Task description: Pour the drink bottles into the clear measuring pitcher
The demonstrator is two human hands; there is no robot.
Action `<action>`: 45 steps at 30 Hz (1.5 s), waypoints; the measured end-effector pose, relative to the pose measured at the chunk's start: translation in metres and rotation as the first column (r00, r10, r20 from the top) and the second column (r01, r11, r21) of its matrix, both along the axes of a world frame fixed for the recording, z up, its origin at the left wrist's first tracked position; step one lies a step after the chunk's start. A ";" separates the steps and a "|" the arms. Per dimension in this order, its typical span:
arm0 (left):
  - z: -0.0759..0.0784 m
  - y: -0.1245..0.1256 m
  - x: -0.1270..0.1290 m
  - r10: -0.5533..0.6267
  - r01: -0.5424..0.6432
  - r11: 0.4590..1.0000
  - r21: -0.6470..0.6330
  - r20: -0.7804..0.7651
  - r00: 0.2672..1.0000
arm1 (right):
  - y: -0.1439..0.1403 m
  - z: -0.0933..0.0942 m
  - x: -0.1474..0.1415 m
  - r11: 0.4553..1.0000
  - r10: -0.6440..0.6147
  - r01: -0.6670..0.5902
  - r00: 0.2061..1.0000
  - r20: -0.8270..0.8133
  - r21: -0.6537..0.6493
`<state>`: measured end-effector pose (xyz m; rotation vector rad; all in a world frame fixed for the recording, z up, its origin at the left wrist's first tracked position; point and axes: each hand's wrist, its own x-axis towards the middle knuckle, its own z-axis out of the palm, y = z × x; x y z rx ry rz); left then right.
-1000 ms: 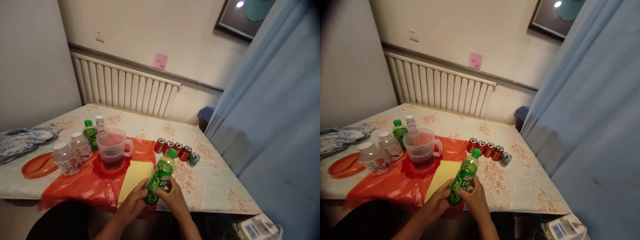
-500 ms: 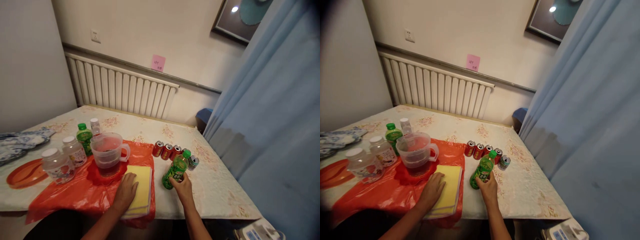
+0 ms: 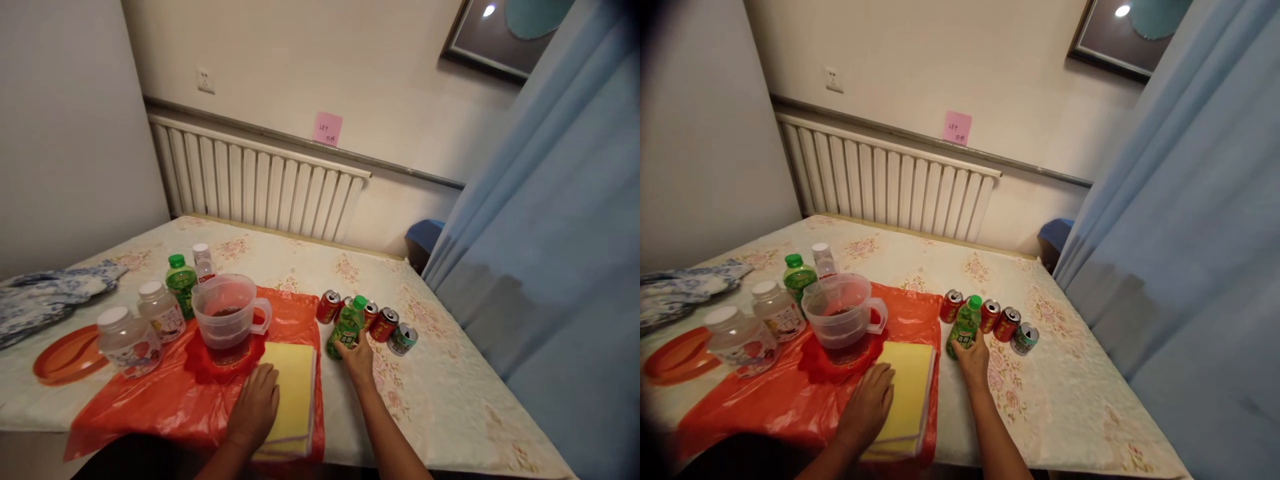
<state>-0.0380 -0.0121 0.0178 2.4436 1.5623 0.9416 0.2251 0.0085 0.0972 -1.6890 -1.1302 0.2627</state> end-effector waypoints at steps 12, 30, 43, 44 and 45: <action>-0.010 0.002 0.000 0.040 -0.034 0.985 0.167 -0.037 0.999 | 0.039 -0.032 -0.011 1.000 -0.008 0.008 1.000 0.003 -0.002; -0.011 0.002 -0.001 0.025 -0.017 0.988 0.156 -0.051 0.998 | 0.036 -0.083 -0.001 0.998 0.060 -0.060 0.998 -0.031 0.015; -0.007 -0.001 -0.001 0.026 -0.017 0.982 0.186 -0.047 0.999 | 0.049 -0.092 0.000 0.999 0.034 -0.034 0.999 0.010 0.008; -0.007 -0.001 -0.001 0.030 -0.021 0.982 0.188 -0.046 0.998 | 0.049 -0.092 0.000 0.999 0.034 -0.034 0.999 0.011 0.008; -0.006 -0.001 -0.001 0.033 -0.024 0.982 0.188 -0.046 0.998 | 0.049 -0.092 0.000 0.999 0.034 -0.034 0.999 0.013 0.007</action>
